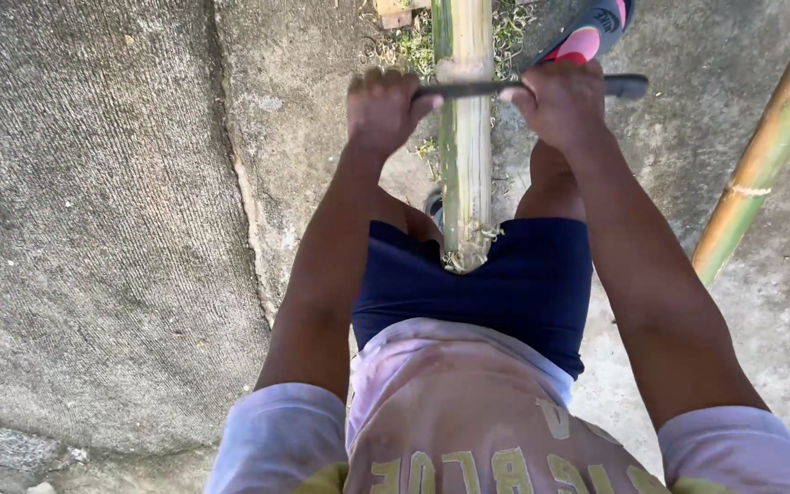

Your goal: Scraping the outer bark off a bamboo pole using a metal scraper.

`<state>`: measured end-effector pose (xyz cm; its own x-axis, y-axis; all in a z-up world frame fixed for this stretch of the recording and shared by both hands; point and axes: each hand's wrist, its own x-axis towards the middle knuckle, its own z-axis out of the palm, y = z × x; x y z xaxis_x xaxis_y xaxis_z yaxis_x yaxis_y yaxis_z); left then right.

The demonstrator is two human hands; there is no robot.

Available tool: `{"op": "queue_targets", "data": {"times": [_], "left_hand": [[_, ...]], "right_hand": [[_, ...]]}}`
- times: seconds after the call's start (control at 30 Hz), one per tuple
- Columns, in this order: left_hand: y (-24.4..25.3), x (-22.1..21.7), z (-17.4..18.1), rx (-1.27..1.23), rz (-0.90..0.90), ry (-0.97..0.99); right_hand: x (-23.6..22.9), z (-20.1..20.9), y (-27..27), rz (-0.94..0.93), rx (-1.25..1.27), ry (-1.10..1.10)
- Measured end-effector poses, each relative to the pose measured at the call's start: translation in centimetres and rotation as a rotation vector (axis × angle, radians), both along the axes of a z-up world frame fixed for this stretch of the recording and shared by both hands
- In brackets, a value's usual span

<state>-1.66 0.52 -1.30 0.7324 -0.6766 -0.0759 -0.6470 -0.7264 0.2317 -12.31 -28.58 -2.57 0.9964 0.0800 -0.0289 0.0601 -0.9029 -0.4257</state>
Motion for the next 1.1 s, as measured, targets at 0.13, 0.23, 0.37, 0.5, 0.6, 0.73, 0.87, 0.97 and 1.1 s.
{"op": "queue_targets", "data": {"times": [0.13, 0.23, 0.37, 0.5, 0.6, 0.73, 0.87, 0.97, 1.1], "left_hand": [[-0.9, 1.5, 0.9, -0.116, 0.002, -0.100], [-1.0, 1.4, 2.3, -0.103, 0.000, -0.081], [-0.5, -2.2, 3.2, -0.139, 0.046, -0.011], [0.6, -6.7, 3.6, -0.037, 0.103, 0.095], [1.1, -9.8, 5.7, 0.002, 0.077, 0.052], [2.1, -14.4, 6.8, 0.092, 0.055, 0.206], [2.7, -17.4, 6.9, -0.041, 0.050, 0.153], [3.3, -17.9, 7.0, -0.075, 0.027, 0.114], [4.0, -18.5, 6.6, -0.104, -0.005, 0.015]], "right_hand": [[0.7, -1.9, -0.4, -0.003, -0.056, -0.070], [0.1, -1.2, -0.1, -0.004, -0.052, -0.105], [-2.6, 0.9, 0.8, -0.022, -0.020, -0.061], [-6.6, 3.0, 2.7, -0.007, -0.015, -0.066], [-9.5, 3.6, 3.7, -0.026, 0.015, -0.010], [-15.0, 3.0, 4.2, -0.031, 0.090, 0.244], [-18.5, 2.9, 4.7, -0.004, 0.116, 0.068], [-18.2, 4.5, 5.0, 0.022, 0.064, -0.012], [-17.0, 7.1, 5.1, 0.068, 0.046, -0.023]]}}
